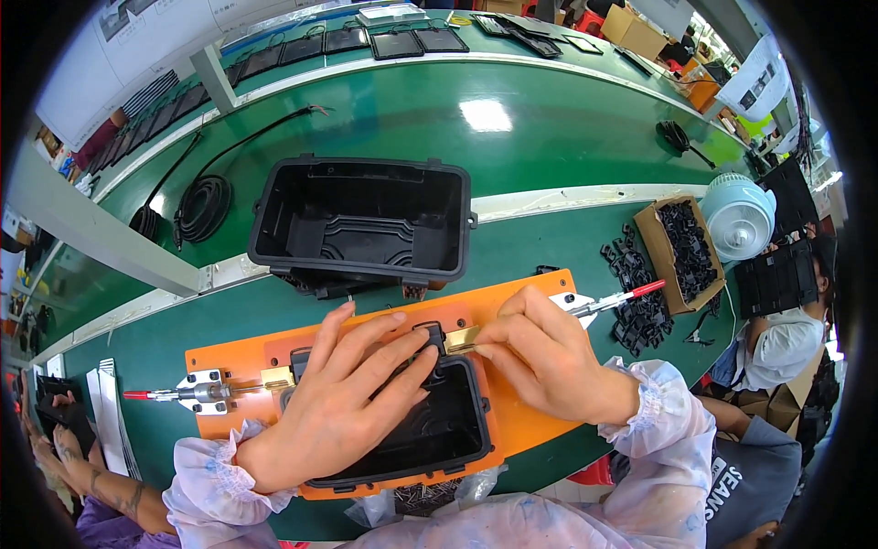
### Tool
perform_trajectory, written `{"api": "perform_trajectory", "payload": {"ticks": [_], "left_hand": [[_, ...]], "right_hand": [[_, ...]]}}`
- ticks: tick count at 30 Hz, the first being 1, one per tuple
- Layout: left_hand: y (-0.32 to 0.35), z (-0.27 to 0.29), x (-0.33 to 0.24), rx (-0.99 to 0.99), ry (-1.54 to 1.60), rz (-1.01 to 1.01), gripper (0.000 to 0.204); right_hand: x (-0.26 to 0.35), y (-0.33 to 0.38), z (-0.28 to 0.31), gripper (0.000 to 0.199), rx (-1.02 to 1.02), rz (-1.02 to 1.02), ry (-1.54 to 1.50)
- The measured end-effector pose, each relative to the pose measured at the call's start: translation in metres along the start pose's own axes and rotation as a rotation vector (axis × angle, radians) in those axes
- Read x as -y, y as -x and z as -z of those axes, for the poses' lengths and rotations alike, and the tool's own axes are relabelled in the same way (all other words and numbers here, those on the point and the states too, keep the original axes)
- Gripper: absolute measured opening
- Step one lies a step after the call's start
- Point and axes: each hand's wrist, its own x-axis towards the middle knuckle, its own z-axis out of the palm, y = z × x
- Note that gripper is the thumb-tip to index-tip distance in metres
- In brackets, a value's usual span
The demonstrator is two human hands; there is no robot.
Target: The person places a black box into an orange fixture, inserts small metal components into the side slots, and secures them by pulling a lever. They then remove the box from the jig and repeat the process with another black box.
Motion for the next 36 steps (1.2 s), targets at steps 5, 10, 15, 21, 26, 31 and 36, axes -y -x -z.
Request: {"api": "perform_trajectory", "payload": {"ticks": [5,10,15,21,26,31,36], "left_hand": [[-0.001,0.0,0.0,0.004,-0.006,-0.003,0.043],[0.0,0.001,0.0,0.013,-0.019,-0.005,0.043],[-0.004,0.001,0.001,0.01,-0.024,-0.024,0.044],[-0.001,0.003,0.002,0.034,-0.032,-0.005,0.047],[-0.003,0.006,0.001,0.047,-0.004,0.034,0.057],[-0.006,0.004,0.001,0.09,0.036,0.028,0.058],[-0.005,0.002,0.007,0.091,0.071,0.031,0.055]], "right_hand": [[-0.003,-0.002,0.0,0.022,0.082,0.14,0.139],[0.005,-0.014,0.011,0.028,0.258,0.318,0.388],[0.006,-0.014,0.023,0.028,0.355,0.375,0.471],[-0.001,0.004,0.045,0.019,-0.113,0.07,0.329],[-0.046,0.06,0.108,0.015,-0.805,-0.413,0.564],[-0.135,0.142,0.138,0.02,-0.774,-0.671,0.531],[-0.155,0.121,0.102,0.021,-0.999,-0.515,-1.278]]}}
